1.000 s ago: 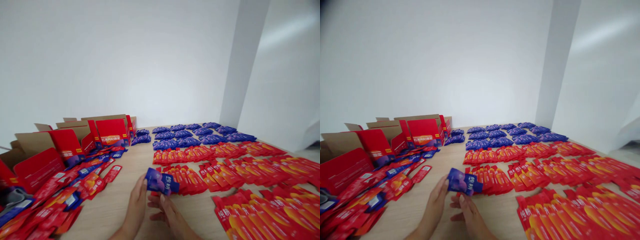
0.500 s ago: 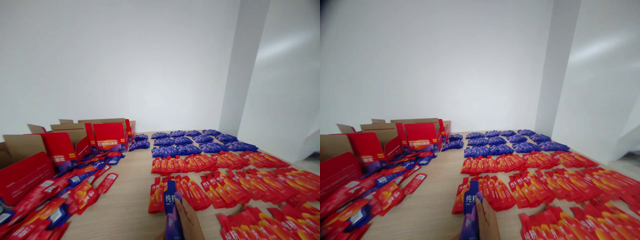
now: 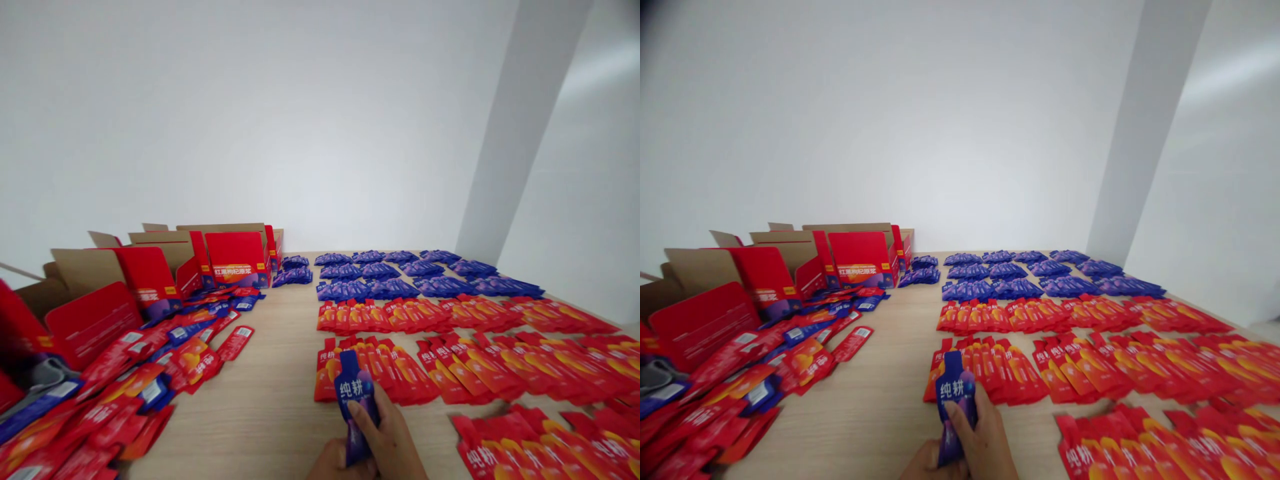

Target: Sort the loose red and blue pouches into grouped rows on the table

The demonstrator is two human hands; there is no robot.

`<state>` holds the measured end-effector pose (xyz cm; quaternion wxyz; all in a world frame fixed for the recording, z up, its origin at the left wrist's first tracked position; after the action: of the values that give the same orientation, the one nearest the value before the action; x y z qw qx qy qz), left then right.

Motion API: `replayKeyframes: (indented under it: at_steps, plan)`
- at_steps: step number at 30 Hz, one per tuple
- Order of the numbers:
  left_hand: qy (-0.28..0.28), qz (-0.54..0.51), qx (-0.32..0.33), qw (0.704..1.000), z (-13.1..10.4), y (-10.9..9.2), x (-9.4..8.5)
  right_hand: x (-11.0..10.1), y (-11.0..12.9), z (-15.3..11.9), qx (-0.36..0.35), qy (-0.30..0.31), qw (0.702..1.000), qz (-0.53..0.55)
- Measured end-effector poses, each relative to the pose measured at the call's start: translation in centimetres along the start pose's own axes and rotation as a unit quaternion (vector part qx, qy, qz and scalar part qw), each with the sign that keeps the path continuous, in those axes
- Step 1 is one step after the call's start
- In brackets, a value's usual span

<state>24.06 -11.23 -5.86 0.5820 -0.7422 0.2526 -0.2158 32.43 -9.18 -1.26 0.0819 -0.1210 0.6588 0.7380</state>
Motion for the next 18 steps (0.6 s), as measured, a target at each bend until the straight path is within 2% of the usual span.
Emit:
replayKeyframes:
  at_steps: [3,6,8,9,10,11,12,13,14,15,18]
  plan:
    - [0.028,-0.004,-0.036,0.999,-0.3,0.6,1.4,-0.1,1.0,0.0,-0.008,0.019,1.0,0.016]
    - [0.067,0.03,-0.068,0.995,-1.5,-0.1,2.5,-0.7,1.4,0.1,-0.009,0.009,1.0,0.015]
    - [0.102,0.079,-0.073,0.989,-2.0,-1.2,2.4,-1.2,1.4,0.1,-0.006,-0.004,1.0,0.015]
    - [0.1,0.099,-0.064,0.988,-2.0,-1.9,1.6,-1.3,1.4,0.1,-0.007,-0.007,1.0,0.013]
    - [0.076,0.115,-0.048,0.989,-1.8,-2.7,0.1,-1.2,1.4,0.1,-0.01,-0.008,1.0,0.008]
    - [0.018,0.13,-0.028,0.991,-1.6,-3.7,-2.3,-1.0,1.4,0.0,-0.013,-0.001,1.0,-0.001]
    - [-0.069,0.147,-0.008,0.987,-1.5,-4.6,-5.5,-0.5,1.3,-0.1,-0.015,0.013,1.0,-0.011]
    - [-0.17,0.184,0.007,0.968,-1.8,-5.6,-9.0,0.2,1.1,-0.2,-0.017,0.03,0.999,-0.024]
    - [-0.286,0.234,0.02,0.929,-2.7,-6.8,-12.8,0.9,0.9,-0.4,-0.02,0.051,0.998,-0.037]
    - [-0.336,0.256,0.023,0.906,-3.2,-7.3,-15.6,1.8,0.6,-0.6,-0.022,0.074,0.996,-0.051]
    - [-0.428,0.317,0.006,0.846,-4.9,-8.2,-23.2,4.0,-0.2,-1.5,-0.029,0.142,0.983,-0.115]
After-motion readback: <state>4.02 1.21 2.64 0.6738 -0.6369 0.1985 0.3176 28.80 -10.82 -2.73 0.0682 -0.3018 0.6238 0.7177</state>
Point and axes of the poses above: each hand's wrist, its own z-axis towards the middle knuckle, its own x-axis out of the palm, y = z × x, the point moved 9 cm from there along z, towards the middle knuckle, and after that the axes turned 8 degrees about y, right-handed, at the moved point
